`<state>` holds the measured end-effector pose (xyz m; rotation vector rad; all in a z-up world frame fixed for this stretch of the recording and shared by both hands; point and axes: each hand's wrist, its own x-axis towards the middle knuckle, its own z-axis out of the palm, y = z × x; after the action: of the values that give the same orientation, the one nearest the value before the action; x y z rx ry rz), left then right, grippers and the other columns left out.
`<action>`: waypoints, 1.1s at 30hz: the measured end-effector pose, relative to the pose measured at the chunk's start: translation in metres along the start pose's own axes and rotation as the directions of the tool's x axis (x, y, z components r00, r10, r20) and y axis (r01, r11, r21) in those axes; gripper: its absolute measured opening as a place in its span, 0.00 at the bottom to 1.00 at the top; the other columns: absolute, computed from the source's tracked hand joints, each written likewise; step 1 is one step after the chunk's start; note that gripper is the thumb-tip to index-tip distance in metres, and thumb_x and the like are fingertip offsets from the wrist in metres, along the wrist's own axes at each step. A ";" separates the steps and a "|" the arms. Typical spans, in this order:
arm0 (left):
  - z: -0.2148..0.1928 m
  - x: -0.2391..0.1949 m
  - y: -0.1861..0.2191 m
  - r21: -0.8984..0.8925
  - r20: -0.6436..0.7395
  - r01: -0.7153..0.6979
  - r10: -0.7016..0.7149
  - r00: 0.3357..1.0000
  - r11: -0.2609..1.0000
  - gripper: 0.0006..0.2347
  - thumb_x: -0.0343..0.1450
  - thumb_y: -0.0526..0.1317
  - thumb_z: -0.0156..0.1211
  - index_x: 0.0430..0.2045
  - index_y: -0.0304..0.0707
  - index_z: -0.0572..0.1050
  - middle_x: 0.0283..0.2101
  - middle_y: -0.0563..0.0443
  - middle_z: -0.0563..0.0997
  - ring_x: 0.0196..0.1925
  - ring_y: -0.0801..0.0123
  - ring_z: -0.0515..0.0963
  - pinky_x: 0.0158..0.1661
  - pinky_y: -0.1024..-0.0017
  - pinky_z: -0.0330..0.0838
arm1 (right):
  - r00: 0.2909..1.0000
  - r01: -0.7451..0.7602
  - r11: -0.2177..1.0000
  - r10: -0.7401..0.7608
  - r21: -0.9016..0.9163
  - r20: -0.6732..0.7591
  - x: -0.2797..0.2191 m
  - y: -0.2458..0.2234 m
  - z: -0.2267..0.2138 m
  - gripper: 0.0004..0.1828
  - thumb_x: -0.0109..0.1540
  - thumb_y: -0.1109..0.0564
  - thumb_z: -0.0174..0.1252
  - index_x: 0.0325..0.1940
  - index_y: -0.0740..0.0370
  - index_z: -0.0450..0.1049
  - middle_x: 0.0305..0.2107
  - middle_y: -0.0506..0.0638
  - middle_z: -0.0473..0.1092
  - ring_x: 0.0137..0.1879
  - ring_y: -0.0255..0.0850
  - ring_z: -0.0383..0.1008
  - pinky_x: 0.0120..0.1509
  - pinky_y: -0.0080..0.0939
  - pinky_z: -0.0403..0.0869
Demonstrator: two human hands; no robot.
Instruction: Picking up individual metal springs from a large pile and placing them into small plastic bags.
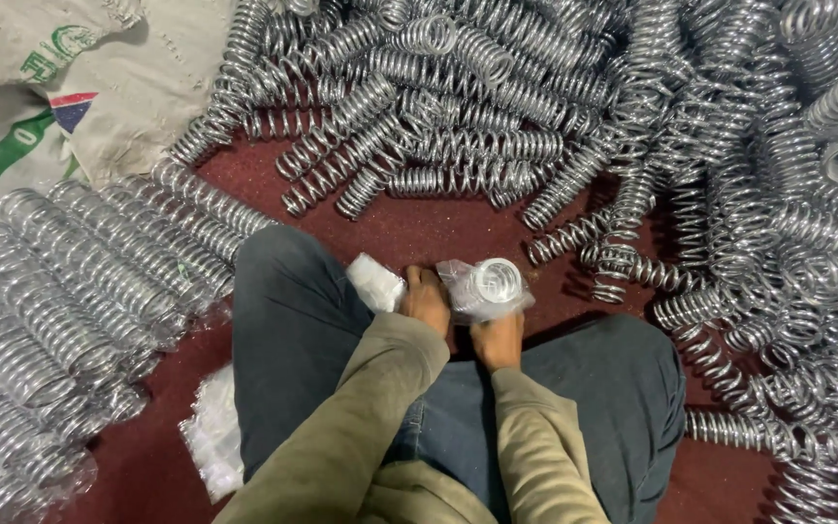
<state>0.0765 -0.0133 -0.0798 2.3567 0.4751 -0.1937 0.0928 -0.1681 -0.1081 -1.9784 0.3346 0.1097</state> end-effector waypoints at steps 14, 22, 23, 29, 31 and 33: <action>-0.031 -0.028 0.017 -0.227 0.082 -0.302 0.327 0.941 0.926 0.31 0.67 0.30 0.57 0.66 0.55 0.57 0.67 0.51 0.61 0.64 0.42 0.73 0.62 0.48 0.67 | 0.998 0.040 0.990 -0.047 -0.135 -0.048 -0.052 -0.033 -0.011 0.34 0.58 0.73 0.51 0.70 0.67 0.64 0.59 0.65 0.68 0.66 0.62 0.69 0.66 0.57 0.76; 0.002 0.025 -0.008 -0.096 0.401 -0.193 0.216 0.891 0.976 0.29 0.67 0.53 0.70 0.63 0.60 0.64 0.64 0.64 0.73 0.69 0.65 0.71 0.66 0.56 0.65 | 0.961 0.046 0.978 0.012 -0.203 0.276 -0.065 -0.093 -0.021 0.36 0.57 0.72 0.54 0.71 0.64 0.62 0.60 0.65 0.70 0.68 0.60 0.69 0.68 0.64 0.73; -0.023 0.017 0.006 -0.095 0.400 -0.197 0.219 0.890 0.976 0.29 0.67 0.53 0.70 0.63 0.60 0.64 0.64 0.64 0.73 0.69 0.65 0.71 0.66 0.56 0.65 | 0.962 0.047 0.979 0.010 -0.201 0.273 -0.074 -0.119 -0.027 0.36 0.57 0.72 0.54 0.71 0.64 0.62 0.60 0.65 0.70 0.68 0.60 0.69 0.68 0.64 0.73; -0.135 -0.084 0.065 -0.064 0.452 -0.016 0.043 0.891 0.998 0.35 0.70 0.66 0.35 0.74 0.57 0.51 0.60 0.36 0.75 0.56 0.39 0.77 0.56 0.51 0.68 | 0.918 0.232 0.897 -0.074 -0.377 0.389 -0.116 -0.163 -0.064 0.51 0.60 0.49 0.59 0.80 0.60 0.40 0.73 0.61 0.54 0.71 0.62 0.63 0.67 0.60 0.67; -0.146 -0.108 0.063 -0.533 0.240 -0.153 0.322 0.916 0.832 0.31 0.73 0.56 0.47 0.71 0.45 0.57 0.62 0.46 0.77 0.60 0.59 0.80 0.56 0.66 0.73 | 0.970 0.203 0.908 -0.136 -0.366 0.201 -0.125 -0.188 -0.081 0.35 0.63 0.40 0.56 0.73 0.48 0.64 0.37 0.53 0.81 0.34 0.50 0.80 0.43 0.46 0.73; -0.137 -0.101 0.060 -0.555 0.176 -0.184 0.331 0.927 0.811 0.27 0.74 0.52 0.49 0.69 0.42 0.60 0.50 0.50 0.78 0.47 0.63 0.80 0.46 0.65 0.75 | 0.967 0.239 0.936 -0.205 -0.260 0.149 -0.122 -0.206 -0.083 0.27 0.65 0.43 0.54 0.67 0.50 0.69 0.43 0.52 0.81 0.44 0.45 0.81 0.46 0.43 0.73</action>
<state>0.0081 0.0104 0.0854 1.7852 0.0503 -0.2140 0.0285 -0.1419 0.1352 -2.2608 0.0139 0.1353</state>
